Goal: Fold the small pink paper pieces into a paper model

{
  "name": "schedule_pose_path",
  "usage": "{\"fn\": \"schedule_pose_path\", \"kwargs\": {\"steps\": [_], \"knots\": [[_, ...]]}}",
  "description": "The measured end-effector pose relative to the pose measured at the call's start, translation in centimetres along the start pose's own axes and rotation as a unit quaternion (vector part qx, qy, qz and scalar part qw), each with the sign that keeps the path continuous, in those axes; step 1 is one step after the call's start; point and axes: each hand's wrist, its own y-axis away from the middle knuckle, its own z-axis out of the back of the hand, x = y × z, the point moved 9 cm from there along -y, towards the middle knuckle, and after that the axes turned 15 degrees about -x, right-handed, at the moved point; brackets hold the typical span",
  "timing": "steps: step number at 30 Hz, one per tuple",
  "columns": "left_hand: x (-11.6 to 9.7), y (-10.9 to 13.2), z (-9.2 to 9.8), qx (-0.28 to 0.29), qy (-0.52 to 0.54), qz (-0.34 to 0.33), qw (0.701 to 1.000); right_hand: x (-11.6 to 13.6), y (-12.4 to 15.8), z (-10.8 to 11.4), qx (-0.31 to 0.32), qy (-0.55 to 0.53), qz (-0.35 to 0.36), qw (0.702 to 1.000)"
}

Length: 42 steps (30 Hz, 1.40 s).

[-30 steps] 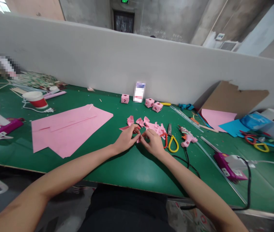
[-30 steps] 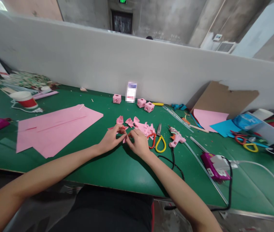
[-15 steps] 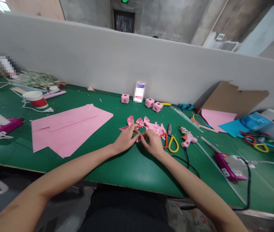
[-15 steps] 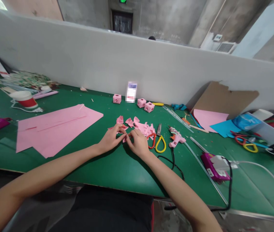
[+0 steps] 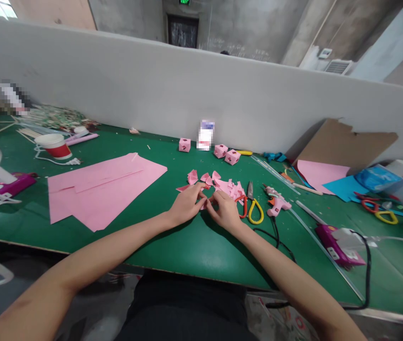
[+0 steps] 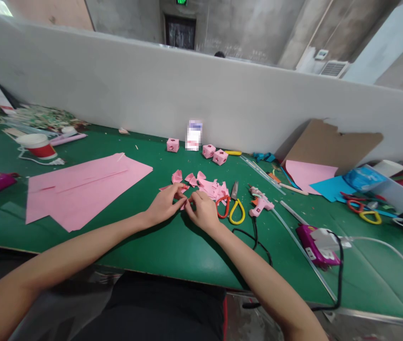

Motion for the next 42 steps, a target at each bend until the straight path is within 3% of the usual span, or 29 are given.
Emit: {"fn": "schedule_pose_path", "kwargs": {"steps": [8, 20, 29, 35, 42], "knots": [[-0.1, -0.1, 0.4, -0.029, -0.008, -0.008, 0.999, -1.0, -0.2, 0.4, -0.017, -0.012, -0.042, 0.999], [0.6, 0.0, 0.1, 0.002, 0.019, 0.026, 0.999, -0.6, -0.1, 0.0, 0.007, -0.025, -0.033, 0.999], [-0.6, 0.3, 0.7, -0.019, 0.012, -0.032, 0.999, -0.8, 0.0, 0.3, -0.009, -0.036, -0.044, 0.998], [0.2, 0.1, 0.8, -0.008, 0.033, -0.002, 0.999, -0.5, 0.0, 0.1, 0.020, -0.047, -0.032, 0.998], [-0.3, 0.1, 0.7, -0.020, 0.018, 0.004, 1.000, -0.6, 0.1, -0.1, 0.014, -0.050, -0.039, 0.998]]}}
